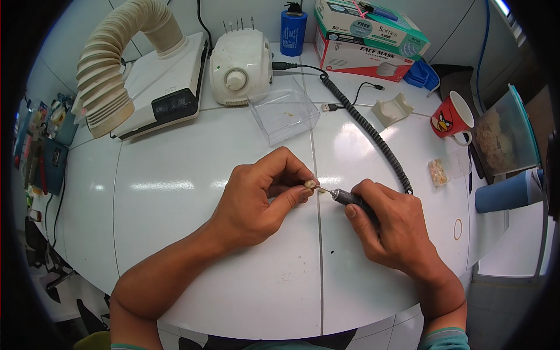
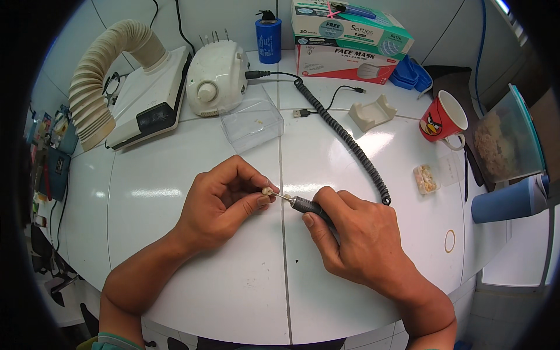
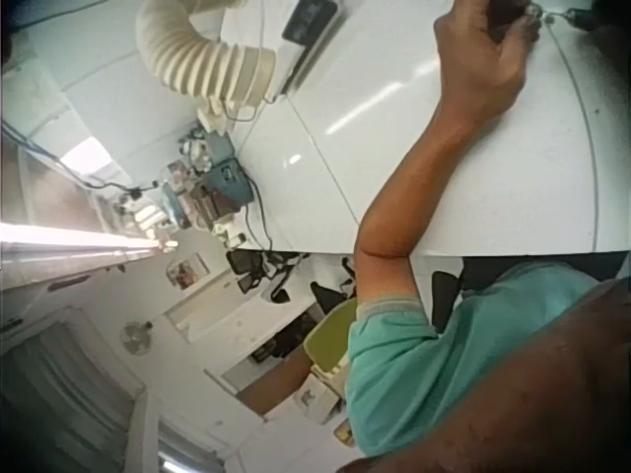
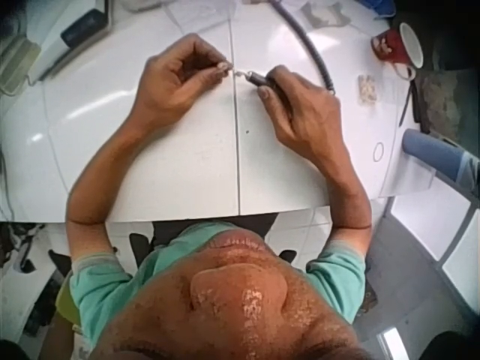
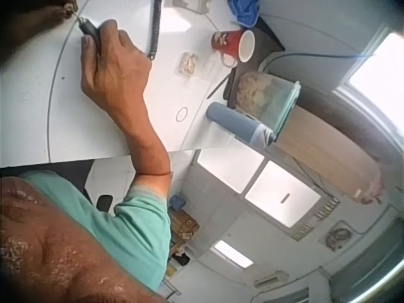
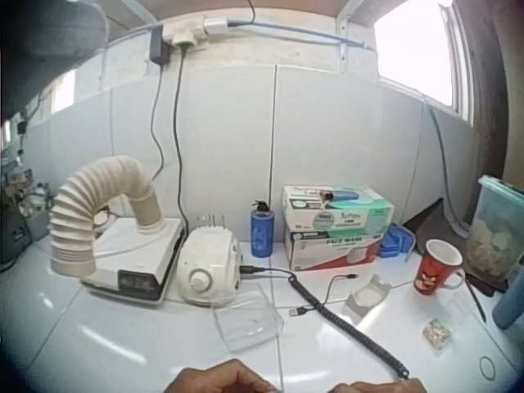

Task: Grinding and shaping a dental prosthetic using a rotary tool.

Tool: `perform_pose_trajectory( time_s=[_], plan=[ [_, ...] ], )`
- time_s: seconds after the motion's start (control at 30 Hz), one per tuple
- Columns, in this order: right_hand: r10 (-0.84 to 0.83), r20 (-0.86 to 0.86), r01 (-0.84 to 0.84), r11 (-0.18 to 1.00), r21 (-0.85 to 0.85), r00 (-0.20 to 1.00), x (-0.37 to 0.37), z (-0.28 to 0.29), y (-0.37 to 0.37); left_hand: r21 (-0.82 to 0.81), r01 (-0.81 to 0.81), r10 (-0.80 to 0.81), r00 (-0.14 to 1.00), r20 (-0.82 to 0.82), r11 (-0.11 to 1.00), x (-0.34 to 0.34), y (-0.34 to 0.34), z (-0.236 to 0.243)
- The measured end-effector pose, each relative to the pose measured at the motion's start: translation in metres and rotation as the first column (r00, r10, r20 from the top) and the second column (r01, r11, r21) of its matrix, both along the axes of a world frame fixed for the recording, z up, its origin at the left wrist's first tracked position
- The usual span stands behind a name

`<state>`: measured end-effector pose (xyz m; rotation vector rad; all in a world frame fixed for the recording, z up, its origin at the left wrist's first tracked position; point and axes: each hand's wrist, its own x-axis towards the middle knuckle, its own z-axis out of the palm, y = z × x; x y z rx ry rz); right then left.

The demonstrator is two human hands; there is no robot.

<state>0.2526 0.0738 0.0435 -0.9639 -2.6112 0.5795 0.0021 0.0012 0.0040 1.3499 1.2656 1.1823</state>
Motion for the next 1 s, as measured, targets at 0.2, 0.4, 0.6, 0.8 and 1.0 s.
perform_pose_trajectory(
  time_s=[0.2, 0.4, 0.6, 0.8, 1.0],
  plan=[
    [-0.003, 0.012, 0.003, 1.000, 0.001, 1.000, -0.0013, 0.0003, -0.0009, 0.003, -0.007, 0.007, 1.000, 0.010, 1.000, -0.0006, -0.0003, -0.0025],
    [0.004, 0.006, -0.004, 1.000, 0.012, 1.000, -0.0009, -0.0002, -0.0011, 0.015, -0.009, 0.009, 1.000, -0.009, 1.000, -0.0007, -0.0009, -0.0007],
    [0.007, 0.010, -0.007, 1.000, 0.010, 1.000, -0.0003, -0.0003, -0.0004, 0.013, -0.009, 0.009, 1.000, -0.014, 1.000, -0.0002, -0.0003, -0.0006],
    [0.007, 0.006, -0.007, 1.000, 0.005, 1.000, -0.0003, 0.0005, 0.0005, 0.054, -0.001, 0.001, 1.000, -0.012, 0.999, -0.0006, 0.0011, -0.0008],
    [0.010, 0.005, -0.010, 1.000, -0.010, 1.000, -0.0009, 0.0009, 0.0013, 0.014, -0.008, 0.008, 1.000, -0.011, 1.000, -0.0037, -0.0005, -0.0032]
  ],
)
